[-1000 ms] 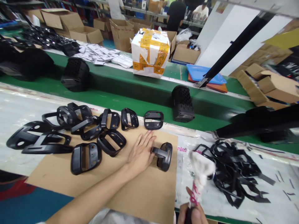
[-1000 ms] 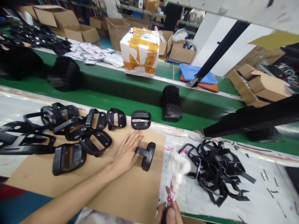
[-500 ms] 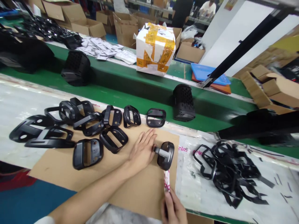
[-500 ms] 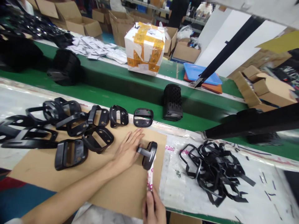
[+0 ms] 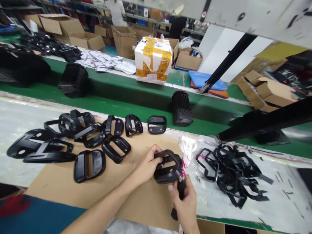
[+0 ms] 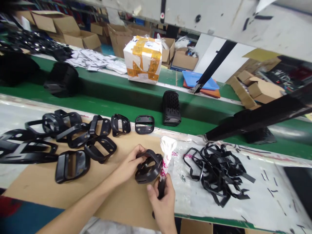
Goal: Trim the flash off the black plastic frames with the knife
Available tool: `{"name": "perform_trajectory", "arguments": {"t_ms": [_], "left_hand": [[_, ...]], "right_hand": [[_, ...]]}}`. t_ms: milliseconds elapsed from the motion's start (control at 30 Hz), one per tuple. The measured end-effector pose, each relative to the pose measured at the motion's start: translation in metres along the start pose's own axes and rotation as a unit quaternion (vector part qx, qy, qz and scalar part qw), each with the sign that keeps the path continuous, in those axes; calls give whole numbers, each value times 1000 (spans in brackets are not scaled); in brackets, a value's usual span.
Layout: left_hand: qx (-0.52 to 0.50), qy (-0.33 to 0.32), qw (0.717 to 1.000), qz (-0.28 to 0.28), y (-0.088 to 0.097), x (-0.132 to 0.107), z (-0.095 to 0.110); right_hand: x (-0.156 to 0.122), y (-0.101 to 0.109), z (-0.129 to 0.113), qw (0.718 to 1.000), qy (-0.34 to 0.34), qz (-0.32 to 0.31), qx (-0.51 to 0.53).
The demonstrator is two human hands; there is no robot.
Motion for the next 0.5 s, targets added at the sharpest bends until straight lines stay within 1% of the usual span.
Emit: {"name": "perform_trajectory", "arguments": {"t_ms": [67, 133, 200, 233, 300, 367, 433, 500], "left_hand": [[-86, 74, 992, -53, -11, -15, 0], [-175, 127, 970, -111, -20, -32, 6], [-237, 151, 949, -143, -23, -45, 13], [-250, 153, 944, -149, -23, -49, 16], [-252, 157, 943, -149, -21, -54, 14], [-233, 157, 951, -128, -16, -54, 8], [-219, 153, 959, -96, -11, -52, 3], [-234, 150, 958, -71, -9, -49, 1]], "right_hand": [[8, -12, -5, 999, 6, -26, 22], [17, -16, -14, 998, 5, -34, 43], [26, -17, -27, 998, 8, -36, 57], [29, -17, -33, 997, 9, -39, 61], [34, -18, -43, 997, 10, -44, 65], [35, -18, -49, 996, 8, -50, 72], [32, -17, -46, 994, -17, -59, 91], [26, -18, -37, 988, -64, -78, 119]]}}
Point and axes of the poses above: each hand's wrist, its own x-axis towards the middle knuckle, its own y-axis out of the back of the hand, z = x × y, the point moved 10 cm from there along x, towards the middle knuckle, and after that the axes turned 14 degrees about z, right-handed, at the moved point
